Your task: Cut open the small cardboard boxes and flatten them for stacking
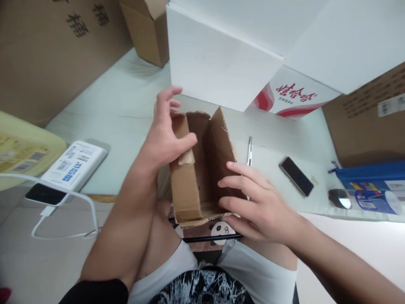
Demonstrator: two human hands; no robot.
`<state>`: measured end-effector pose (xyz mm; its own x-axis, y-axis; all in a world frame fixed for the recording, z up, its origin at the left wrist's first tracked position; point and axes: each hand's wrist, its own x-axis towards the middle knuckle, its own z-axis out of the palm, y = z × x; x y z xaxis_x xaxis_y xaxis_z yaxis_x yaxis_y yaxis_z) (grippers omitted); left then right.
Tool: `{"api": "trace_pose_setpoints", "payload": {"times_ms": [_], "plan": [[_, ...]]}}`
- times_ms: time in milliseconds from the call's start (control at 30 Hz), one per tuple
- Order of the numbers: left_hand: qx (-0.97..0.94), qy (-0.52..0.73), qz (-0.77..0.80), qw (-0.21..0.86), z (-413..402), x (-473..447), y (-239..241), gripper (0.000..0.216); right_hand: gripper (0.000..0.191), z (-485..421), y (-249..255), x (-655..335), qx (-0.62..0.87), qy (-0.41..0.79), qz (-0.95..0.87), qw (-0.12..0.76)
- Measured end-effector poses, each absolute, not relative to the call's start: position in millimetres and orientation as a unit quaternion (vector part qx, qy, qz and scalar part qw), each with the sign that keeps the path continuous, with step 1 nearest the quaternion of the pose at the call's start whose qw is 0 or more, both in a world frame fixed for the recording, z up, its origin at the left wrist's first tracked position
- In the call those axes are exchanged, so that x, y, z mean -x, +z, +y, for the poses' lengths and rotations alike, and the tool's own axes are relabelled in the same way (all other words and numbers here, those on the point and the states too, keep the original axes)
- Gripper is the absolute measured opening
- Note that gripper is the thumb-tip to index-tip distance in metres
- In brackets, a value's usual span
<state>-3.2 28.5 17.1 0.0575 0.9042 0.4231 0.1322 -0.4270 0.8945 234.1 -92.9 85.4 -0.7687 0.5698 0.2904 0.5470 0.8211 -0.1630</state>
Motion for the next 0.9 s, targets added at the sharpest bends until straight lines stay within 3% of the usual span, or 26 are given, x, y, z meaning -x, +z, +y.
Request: {"api": "trace_pose_setpoints", "payload": {"times_ms": [167, 333, 400, 567, 633, 767, 900], "plan": [[-0.571, 0.572, 0.333, 0.485, 40, 22, 9, 0.058, 0.018, -94, 75, -236, 0.339, -0.003, -0.918, 0.204], [-0.554, 0.579, 0.36, 0.478, 41, 20, 4, 0.038, 0.065, -97, 49, -229, 0.443, 0.01, -0.834, 0.329], [-0.557, 0.576, 0.369, 0.472, 39, 17, 3, 0.036, 0.074, -97, 41, -227, 0.444, 0.064, -0.831, 0.328], [-0.64, 0.539, 0.362, 0.411, 41, 12, 1, 0.04, 0.06, -98, 35, -226, 0.385, 0.122, -0.883, 0.241], [-0.673, 0.514, 0.362, 0.391, 42, 11, 0, 0.031, 0.058, -100, 33, -226, 0.371, 0.131, -0.889, 0.235], [-0.69, 0.474, 0.379, 0.393, 44, 9, 0, 0.022, 0.055, -107, 23, -230, 0.38, 0.143, -0.879, 0.249], [-0.659, 0.505, 0.392, 0.397, 50, 18, -3, 0.023, 0.057, -116, 5, -241, 0.435, 0.168, -0.817, 0.34]]}}
